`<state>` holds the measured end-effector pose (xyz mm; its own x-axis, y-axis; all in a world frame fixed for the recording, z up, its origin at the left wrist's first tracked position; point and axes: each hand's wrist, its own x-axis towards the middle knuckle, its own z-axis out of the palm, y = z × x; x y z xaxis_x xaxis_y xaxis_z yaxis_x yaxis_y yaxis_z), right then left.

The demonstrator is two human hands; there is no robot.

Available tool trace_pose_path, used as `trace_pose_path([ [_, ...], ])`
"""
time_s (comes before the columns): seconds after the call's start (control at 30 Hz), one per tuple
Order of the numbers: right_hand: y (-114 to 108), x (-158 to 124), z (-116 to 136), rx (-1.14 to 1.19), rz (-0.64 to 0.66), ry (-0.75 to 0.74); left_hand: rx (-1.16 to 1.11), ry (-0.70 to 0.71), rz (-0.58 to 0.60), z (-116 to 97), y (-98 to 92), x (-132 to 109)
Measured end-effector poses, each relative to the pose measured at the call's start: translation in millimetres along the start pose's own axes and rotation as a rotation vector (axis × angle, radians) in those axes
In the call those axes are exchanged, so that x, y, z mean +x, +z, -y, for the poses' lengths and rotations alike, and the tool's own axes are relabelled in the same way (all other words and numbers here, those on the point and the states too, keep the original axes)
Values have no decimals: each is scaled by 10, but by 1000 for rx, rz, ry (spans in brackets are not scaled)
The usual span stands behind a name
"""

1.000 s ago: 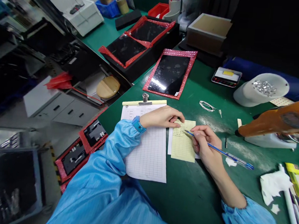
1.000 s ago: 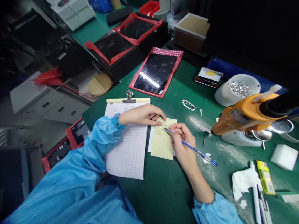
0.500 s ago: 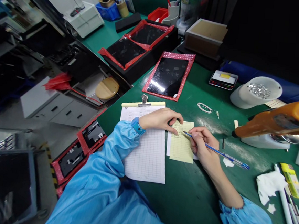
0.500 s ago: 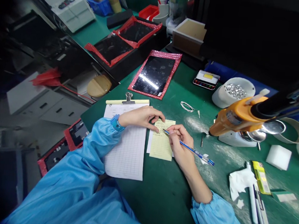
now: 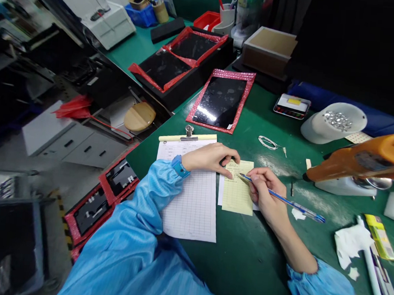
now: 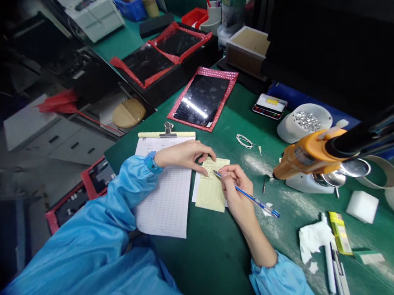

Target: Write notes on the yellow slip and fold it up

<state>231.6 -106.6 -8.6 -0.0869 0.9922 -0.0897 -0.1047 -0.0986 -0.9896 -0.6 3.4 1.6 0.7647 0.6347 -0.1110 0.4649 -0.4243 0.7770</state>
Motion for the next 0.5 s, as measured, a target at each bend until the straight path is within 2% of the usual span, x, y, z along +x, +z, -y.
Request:
trace_pose_path([
  [0.3, 1, -3, -7, 1, 5, 2, -7, 20, 10, 42, 7, -8],
  [0.5, 11, -5, -8, -5, 9, -8, 93, 29, 7, 18, 30, -59],
])
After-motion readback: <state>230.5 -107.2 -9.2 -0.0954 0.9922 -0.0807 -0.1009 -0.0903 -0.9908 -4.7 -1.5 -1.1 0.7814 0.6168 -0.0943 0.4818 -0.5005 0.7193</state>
